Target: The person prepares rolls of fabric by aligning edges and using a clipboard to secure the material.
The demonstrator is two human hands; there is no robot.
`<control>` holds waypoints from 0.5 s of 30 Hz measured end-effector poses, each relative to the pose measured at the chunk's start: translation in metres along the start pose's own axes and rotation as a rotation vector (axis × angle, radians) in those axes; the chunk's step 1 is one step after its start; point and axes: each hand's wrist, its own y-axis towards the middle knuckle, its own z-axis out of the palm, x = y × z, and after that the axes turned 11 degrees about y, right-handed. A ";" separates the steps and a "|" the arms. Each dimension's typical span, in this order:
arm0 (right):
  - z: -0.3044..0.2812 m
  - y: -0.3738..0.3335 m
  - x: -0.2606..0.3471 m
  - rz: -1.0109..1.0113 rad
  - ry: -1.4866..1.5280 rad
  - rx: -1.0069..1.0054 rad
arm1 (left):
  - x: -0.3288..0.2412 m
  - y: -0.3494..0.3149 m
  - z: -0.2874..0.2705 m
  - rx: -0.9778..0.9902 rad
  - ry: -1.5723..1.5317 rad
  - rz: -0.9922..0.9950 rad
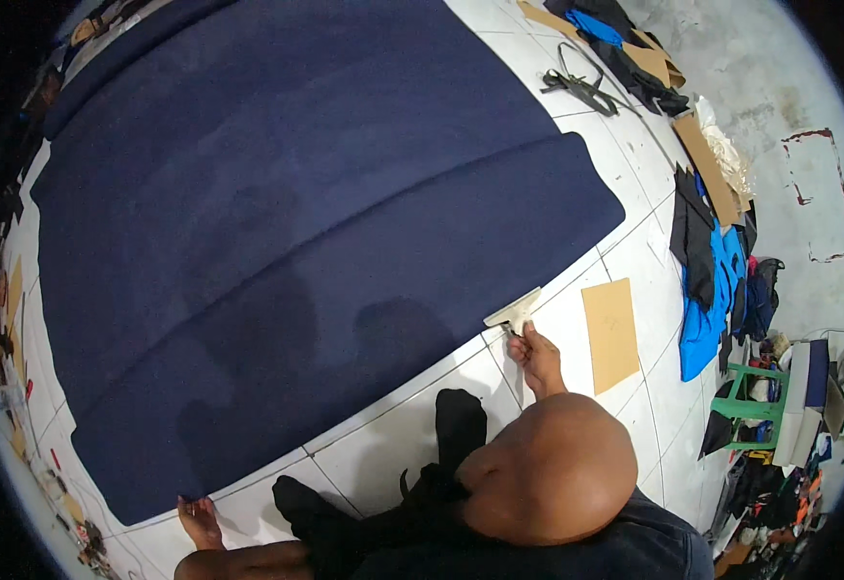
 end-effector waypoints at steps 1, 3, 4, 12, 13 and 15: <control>0.004 0.004 -0.002 0.025 0.021 0.027 | 0.000 0.003 0.000 0.014 -0.008 0.010; 0.003 0.021 -0.006 0.058 0.054 0.120 | 0.006 0.023 -0.016 0.112 0.047 -0.029; 0.008 0.022 -0.007 0.114 0.026 0.150 | 0.008 0.048 -0.051 0.130 -0.037 -0.122; 0.029 0.066 0.053 -0.019 -0.122 0.003 | 0.016 0.083 -0.032 -0.083 -0.085 -0.117; 0.026 0.073 0.049 -0.019 -0.120 0.004 | 0.014 0.078 -0.026 -0.084 -0.100 -0.124; 0.019 0.086 0.048 0.056 -0.170 0.078 | 0.012 0.064 -0.015 -0.101 -0.139 -0.149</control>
